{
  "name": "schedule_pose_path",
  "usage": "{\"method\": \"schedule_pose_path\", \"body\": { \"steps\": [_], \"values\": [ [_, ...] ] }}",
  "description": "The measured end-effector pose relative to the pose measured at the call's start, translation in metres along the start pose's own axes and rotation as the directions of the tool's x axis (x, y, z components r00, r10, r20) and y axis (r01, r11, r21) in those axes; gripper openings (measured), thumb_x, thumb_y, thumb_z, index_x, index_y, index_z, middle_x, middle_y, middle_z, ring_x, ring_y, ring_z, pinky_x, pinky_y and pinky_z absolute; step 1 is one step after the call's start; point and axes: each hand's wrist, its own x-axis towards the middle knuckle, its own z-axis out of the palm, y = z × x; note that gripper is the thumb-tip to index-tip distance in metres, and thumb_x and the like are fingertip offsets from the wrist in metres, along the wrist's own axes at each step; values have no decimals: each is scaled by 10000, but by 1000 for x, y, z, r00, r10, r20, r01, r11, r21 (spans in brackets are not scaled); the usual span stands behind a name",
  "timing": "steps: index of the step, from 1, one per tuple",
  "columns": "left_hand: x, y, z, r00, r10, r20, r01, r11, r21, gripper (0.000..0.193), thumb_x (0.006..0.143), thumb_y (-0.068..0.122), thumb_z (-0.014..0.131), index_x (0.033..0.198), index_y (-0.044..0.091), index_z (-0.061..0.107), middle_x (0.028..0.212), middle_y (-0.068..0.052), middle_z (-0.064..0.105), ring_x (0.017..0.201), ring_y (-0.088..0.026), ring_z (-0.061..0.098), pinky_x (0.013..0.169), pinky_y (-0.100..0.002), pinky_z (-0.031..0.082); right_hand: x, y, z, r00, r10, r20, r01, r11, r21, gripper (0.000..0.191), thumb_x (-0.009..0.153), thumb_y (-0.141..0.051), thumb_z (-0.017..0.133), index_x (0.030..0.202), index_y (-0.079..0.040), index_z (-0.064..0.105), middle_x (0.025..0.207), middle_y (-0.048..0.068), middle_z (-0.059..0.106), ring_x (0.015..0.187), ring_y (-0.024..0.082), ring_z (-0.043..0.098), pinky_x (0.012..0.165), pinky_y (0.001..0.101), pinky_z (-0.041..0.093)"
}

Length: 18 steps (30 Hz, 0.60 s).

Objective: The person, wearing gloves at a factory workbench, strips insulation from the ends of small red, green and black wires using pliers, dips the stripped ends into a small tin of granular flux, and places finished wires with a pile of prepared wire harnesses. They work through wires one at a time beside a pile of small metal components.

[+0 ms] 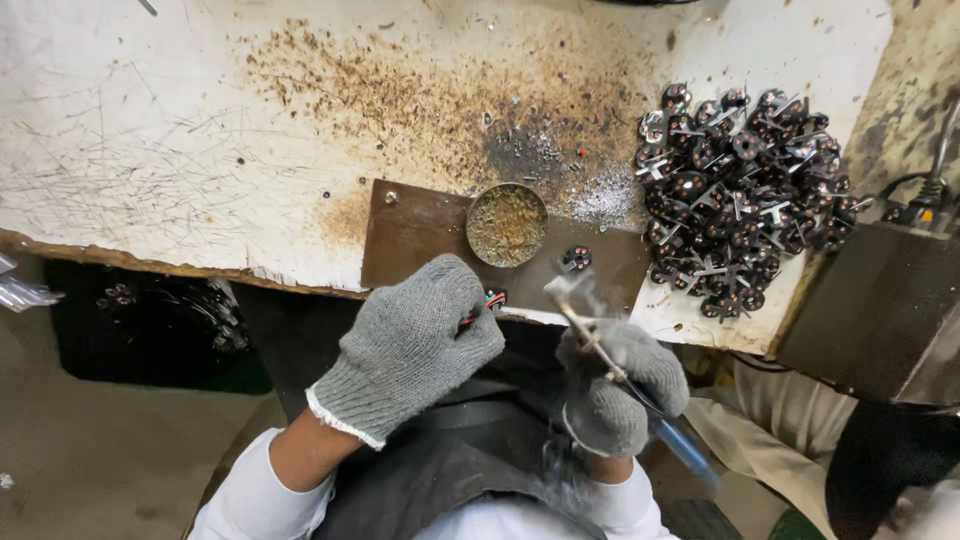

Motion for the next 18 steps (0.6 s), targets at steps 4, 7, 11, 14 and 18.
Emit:
{"method": "schedule_pose_path", "body": {
  "steps": [4,7,11,14,18],
  "values": [
    [1,-4,0,998,57,5,-57,998,34,219,850,173,759,851,57,573,837,-125,554,717,-328,631,608,-436,501,-31,29,-20,984,-1,177,-12,997,73,484,977,-526,651,1063,-52,607,945,38,646,822,187,622,799,324,506],
    [0,-6,1,999,49,19,-50,999,15,235,848,187,771,852,59,574,844,-125,553,718,-329,629,605,-437,500,-44,50,-24,978,-2,208,-18,996,92,528,962,-605,642,1082,-91,622,983,14,636,892,200,619,885,339,500],
    [-1,-8,3,998,57,7,-57,997,47,246,826,196,777,824,65,569,828,-124,550,708,-326,628,593,-440,493,-45,58,-24,946,-18,322,-20,993,114,575,939,-684,635,1123,-138,642,1047,-18,627,988,215,618,989,371,492],
    [-1,-8,3,999,54,-5,-53,998,46,235,859,193,773,842,66,576,830,-120,553,703,-323,623,592,-434,490,-43,48,-15,991,-14,131,5,998,69,512,970,-598,674,1124,-110,676,1034,3,680,945,203,674,937,351,523],
    [1,-3,1,999,51,-5,-51,998,32,246,863,198,778,832,72,569,813,-111,549,692,-317,623,588,-430,488,-29,35,-7,999,-18,51,10,990,138,426,949,-514,720,1021,-94,740,948,28,729,924,233,720,882,354,570]
  ]
}}
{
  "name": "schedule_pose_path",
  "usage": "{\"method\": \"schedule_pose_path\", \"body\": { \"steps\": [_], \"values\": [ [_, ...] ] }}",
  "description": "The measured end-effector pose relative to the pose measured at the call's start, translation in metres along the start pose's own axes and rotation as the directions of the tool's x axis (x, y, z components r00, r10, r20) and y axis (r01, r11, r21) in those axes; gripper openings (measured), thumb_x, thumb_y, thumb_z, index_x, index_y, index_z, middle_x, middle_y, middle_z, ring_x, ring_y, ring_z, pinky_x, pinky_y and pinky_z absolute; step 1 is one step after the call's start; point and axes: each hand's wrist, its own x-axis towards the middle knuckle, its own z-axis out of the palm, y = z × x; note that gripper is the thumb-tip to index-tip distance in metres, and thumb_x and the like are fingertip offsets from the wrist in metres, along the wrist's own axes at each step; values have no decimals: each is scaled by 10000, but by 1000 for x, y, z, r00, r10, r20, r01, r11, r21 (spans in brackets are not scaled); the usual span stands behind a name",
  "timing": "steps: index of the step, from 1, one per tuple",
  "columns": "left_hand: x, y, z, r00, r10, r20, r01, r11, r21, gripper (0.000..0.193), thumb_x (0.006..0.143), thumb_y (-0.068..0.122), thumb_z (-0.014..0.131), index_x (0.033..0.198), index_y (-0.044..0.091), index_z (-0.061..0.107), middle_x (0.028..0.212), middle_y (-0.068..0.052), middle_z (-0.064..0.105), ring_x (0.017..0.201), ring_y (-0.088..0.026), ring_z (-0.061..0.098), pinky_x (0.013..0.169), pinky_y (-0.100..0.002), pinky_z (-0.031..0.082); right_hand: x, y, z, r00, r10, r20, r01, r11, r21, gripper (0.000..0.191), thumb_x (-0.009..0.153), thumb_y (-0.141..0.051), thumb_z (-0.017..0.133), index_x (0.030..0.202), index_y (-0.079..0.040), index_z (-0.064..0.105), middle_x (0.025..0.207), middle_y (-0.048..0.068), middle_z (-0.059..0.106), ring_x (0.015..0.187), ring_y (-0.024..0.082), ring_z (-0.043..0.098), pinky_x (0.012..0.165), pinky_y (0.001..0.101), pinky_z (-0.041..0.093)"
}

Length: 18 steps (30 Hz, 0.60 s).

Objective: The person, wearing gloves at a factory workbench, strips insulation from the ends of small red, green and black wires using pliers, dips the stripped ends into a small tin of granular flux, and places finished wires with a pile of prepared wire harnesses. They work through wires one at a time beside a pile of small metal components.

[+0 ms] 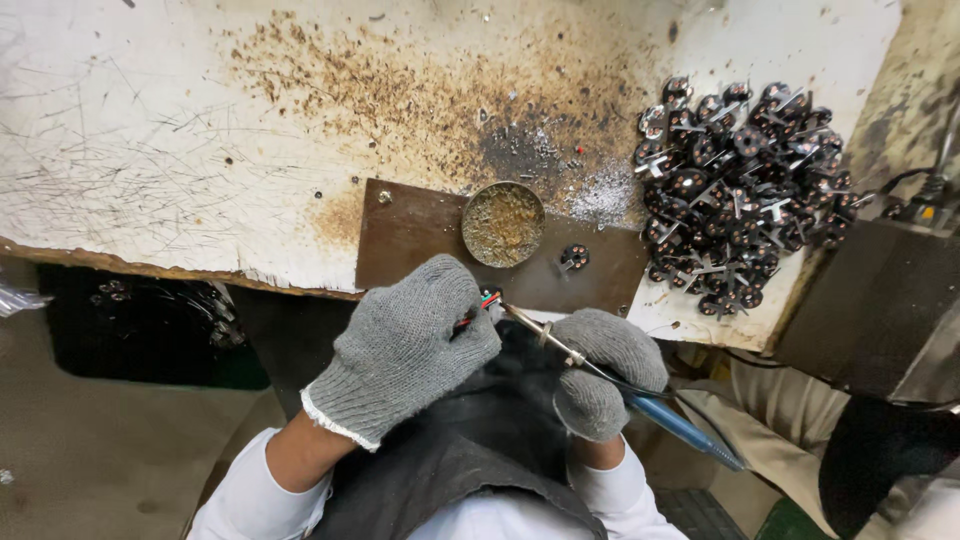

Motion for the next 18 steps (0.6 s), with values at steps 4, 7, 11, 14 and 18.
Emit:
{"method": "schedule_pose_path", "body": {
  "steps": [4,7,11,14,18],
  "values": [
    [1,1,-2,1000,-17,-10,17,1000,3,241,831,192,772,804,80,561,802,-104,555,672,-310,628,582,-424,497,13,-5,-1,996,-63,70,69,994,-82,428,948,-524,686,946,-103,765,890,31,740,887,235,747,902,375,589],
    [-1,-1,-1,1000,-11,-8,11,1000,27,249,833,190,769,814,72,551,809,-113,549,681,-323,625,574,-435,488,13,-7,-2,991,-41,129,64,982,-178,463,983,-540,654,980,-91,766,936,57,736,906,255,732,931,379,564],
    [-2,-3,3,1000,-8,-5,8,999,39,251,849,198,768,817,78,550,806,-109,546,682,-321,622,582,-436,491,11,-7,-1,996,-69,56,75,990,-120,481,949,-573,641,936,-112,778,894,30,747,890,236,757,881,354,591],
    [-2,-1,4,1000,-6,-9,7,999,52,250,845,210,775,824,79,562,798,-108,548,675,-320,623,575,-440,490,13,-8,0,997,-37,68,43,995,-90,480,930,-571,681,942,-100,771,889,34,743,884,238,752,870,356,583],
    [-1,1,3,1000,-22,-9,23,999,34,243,833,218,779,841,75,582,802,-107,559,668,-315,630,562,-436,491,14,-9,1,999,-50,18,51,999,-12,467,922,-556,711,948,-93,770,883,27,747,869,233,754,869,364,591]
  ]
}}
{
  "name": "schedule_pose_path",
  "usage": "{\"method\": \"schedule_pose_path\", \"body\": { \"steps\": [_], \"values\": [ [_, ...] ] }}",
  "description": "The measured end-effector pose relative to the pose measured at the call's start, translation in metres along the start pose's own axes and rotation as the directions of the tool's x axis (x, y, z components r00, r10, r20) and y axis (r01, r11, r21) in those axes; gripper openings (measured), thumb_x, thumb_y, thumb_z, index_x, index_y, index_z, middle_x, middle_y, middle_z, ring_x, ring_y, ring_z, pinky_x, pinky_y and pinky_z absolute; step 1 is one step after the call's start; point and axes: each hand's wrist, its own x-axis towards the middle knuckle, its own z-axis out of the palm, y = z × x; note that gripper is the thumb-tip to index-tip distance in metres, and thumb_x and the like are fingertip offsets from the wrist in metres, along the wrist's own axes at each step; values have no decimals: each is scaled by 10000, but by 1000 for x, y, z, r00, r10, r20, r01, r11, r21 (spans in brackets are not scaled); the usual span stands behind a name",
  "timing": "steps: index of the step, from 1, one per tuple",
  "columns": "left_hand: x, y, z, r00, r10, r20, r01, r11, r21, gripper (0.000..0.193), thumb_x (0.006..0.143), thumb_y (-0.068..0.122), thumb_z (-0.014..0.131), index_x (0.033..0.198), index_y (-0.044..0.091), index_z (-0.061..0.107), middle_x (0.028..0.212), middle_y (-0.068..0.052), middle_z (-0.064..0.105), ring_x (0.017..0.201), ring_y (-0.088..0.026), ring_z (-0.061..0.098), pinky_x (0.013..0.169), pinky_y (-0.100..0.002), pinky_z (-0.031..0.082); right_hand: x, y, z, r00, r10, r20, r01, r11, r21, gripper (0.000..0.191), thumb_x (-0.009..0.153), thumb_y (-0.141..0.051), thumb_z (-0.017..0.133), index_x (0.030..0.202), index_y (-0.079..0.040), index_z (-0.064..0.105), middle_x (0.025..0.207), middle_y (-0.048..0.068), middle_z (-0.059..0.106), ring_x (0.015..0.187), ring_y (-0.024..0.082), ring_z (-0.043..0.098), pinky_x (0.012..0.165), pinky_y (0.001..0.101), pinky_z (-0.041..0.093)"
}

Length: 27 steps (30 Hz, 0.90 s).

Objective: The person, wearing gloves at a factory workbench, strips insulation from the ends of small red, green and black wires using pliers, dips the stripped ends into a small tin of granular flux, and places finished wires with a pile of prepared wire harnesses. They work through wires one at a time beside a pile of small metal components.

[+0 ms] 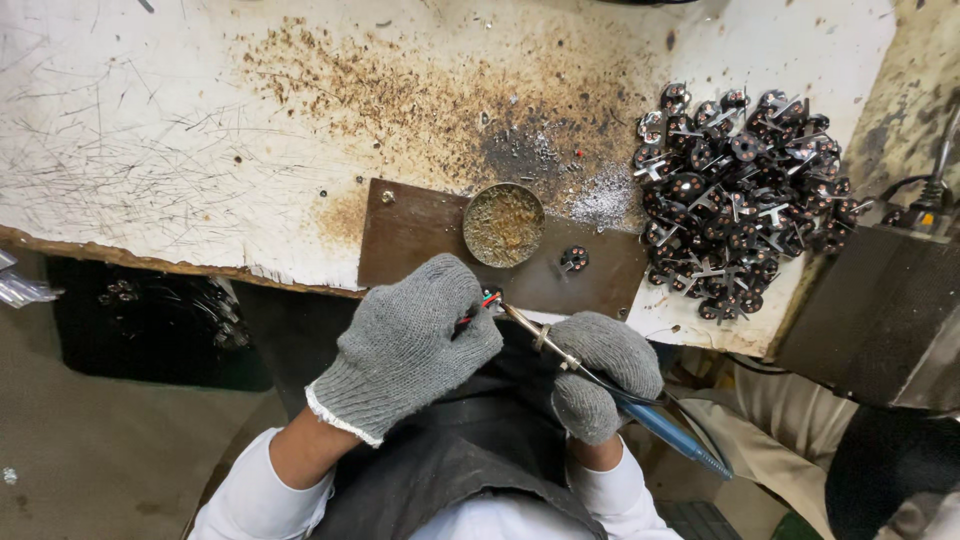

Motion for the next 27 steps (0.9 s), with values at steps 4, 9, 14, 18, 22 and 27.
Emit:
{"method": "schedule_pose_path", "body": {
  "steps": [4,9,14,18,22,27],
  "values": [
    [-1,-2,1,1000,13,0,-13,1000,-4,245,849,215,775,829,79,572,812,-105,560,689,-315,634,580,-433,496,-9,5,-3,999,22,30,-22,1000,-21,470,925,-553,714,962,-87,764,901,37,739,901,248,739,893,378,571],
    [-1,-3,2,998,55,-31,-54,998,33,261,820,214,777,815,74,557,806,-117,544,695,-331,623,588,-445,491,-20,17,-7,1000,-12,-3,12,992,-130,469,963,-565,661,1000,-103,738,942,40,716,931,253,721,920,397,565],
    [2,-1,0,1000,25,3,-25,1000,13,247,832,203,767,828,73,557,820,-122,544,699,-330,622,579,-444,488,-19,14,-3,998,-46,-48,38,987,-154,478,977,-569,645,1052,-103,720,979,38,710,963,262,705,956,416,557],
    [2,-2,0,999,52,-2,-52,998,30,238,834,191,760,813,85,548,820,-119,543,699,-328,625,579,-448,483,-11,5,-2,999,2,54,5,992,-125,440,938,-548,681,1005,-119,747,944,46,726,924,272,724,933,410,564],
    [-1,-5,3,999,37,-16,-36,999,39,243,868,190,762,807,89,549,801,-107,542,670,-323,617,569,-445,481,-3,2,-1,987,-115,110,126,987,-96,403,942,-494,692,997,-98,744,948,73,743,913,288,741,912,425,582],
    [-3,-4,3,999,45,-20,-46,999,-5,200,870,186,742,850,92,567,839,-104,556,713,-318,636,596,-428,497,-1,-3,2,988,-111,111,125,985,-120,428,937,-497,688,994,-76,741,948,88,742,928,298,741,910,421,581]
  ]
}}
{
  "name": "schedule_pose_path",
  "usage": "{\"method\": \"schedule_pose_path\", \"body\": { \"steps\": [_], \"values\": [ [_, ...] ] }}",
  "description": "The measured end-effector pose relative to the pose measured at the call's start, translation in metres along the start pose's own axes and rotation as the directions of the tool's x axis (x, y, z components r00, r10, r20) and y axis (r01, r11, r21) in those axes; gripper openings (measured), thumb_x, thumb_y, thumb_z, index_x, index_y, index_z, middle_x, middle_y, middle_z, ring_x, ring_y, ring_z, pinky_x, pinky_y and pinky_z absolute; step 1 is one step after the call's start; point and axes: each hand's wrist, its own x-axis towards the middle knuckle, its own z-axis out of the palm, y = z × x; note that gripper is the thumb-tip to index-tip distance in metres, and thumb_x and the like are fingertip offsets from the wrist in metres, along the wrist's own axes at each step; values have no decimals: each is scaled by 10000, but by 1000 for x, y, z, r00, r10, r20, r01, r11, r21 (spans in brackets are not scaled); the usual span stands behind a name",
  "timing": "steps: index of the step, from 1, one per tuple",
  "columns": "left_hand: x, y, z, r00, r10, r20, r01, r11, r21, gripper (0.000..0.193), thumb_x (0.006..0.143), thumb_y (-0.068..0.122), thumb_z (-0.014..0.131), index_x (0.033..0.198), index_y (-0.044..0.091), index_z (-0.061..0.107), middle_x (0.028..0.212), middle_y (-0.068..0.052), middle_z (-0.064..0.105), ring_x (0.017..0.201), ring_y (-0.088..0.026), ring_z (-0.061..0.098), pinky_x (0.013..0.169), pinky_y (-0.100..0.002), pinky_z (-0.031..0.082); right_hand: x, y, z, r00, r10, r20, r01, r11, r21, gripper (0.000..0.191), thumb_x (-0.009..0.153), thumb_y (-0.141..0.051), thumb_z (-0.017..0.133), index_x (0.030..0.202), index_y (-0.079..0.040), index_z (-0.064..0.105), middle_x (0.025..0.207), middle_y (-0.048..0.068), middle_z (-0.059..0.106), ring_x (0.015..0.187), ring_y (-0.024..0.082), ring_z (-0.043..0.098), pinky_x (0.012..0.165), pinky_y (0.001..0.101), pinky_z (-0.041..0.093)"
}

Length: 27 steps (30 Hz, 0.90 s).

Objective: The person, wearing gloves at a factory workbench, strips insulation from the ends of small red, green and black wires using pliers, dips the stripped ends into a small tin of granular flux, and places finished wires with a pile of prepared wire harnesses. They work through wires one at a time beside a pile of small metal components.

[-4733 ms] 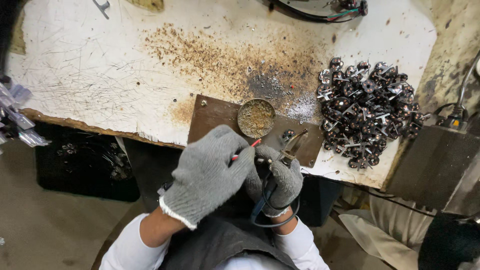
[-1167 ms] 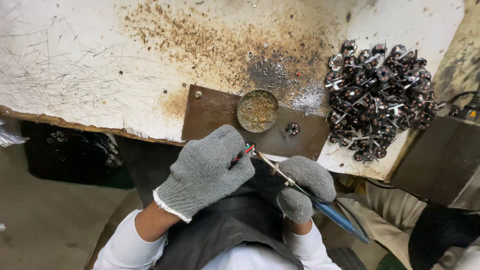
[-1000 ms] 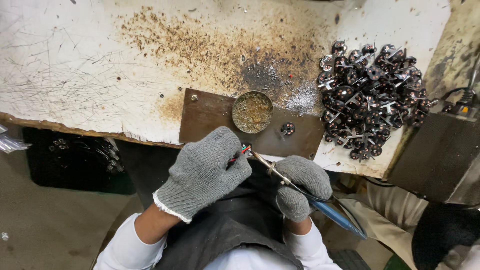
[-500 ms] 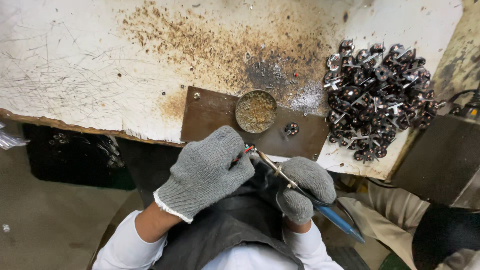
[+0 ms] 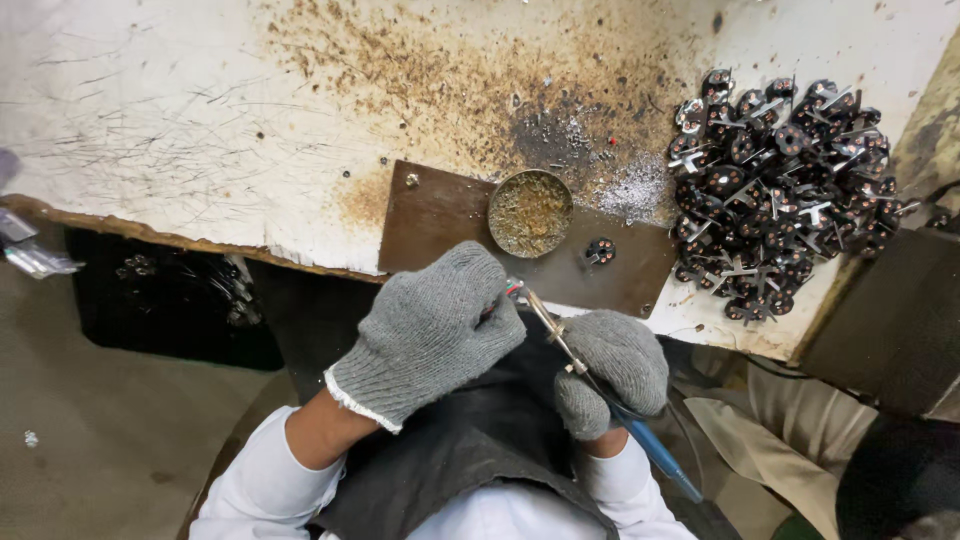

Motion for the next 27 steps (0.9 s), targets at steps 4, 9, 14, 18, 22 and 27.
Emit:
{"method": "schedule_pose_path", "body": {
  "steps": [4,9,14,18,22,27],
  "values": [
    [1,5,-4,999,-35,2,35,999,19,225,857,216,745,832,88,562,815,-99,557,678,-314,632,581,-427,495,3,-3,3,999,-38,-32,39,999,26,449,947,-515,676,995,-75,751,940,85,746,927,292,747,899,404,583],
    [-1,3,-3,1000,-20,-12,21,998,52,230,884,222,743,842,86,562,833,-105,559,694,-322,629,589,-431,493,2,2,5,998,-41,-41,42,999,25,462,950,-530,677,999,-76,752,942,78,743,930,289,746,931,417,586],
    [-3,1,0,1000,-1,7,1,999,33,236,854,230,751,846,77,571,830,-116,560,719,-323,634,605,-436,500,-9,8,-1,1000,-23,-22,23,1000,19,461,938,-545,675,1014,-98,756,959,64,745,957,281,744,933,391,571],
    [-2,3,-1,1000,23,-3,-23,998,54,235,862,220,749,836,74,567,836,-122,562,732,-327,635,621,-441,504,-9,10,-1,999,28,20,-28,1000,-2,380,928,-474,717,988,-103,765,934,61,745,921,284,744,946,407,568],
    [-2,5,0,1000,3,-11,-3,999,41,240,855,219,753,836,64,570,823,-132,561,720,-339,632,609,-449,500,5,4,3,995,93,-44,-73,941,330,361,901,-415,767,938,-56,743,844,59,737,787,243,740,771,340,587],
    [-5,4,1,999,31,-26,-29,997,76,235,858,199,744,811,68,554,816,-134,557,718,-344,630,620,-457,500,22,-26,-26,949,-3,-315,-12,999,-47,218,994,-194,747,1014,-7,637,852,87,688,740,222,669,734,297,533]
  ]
}}
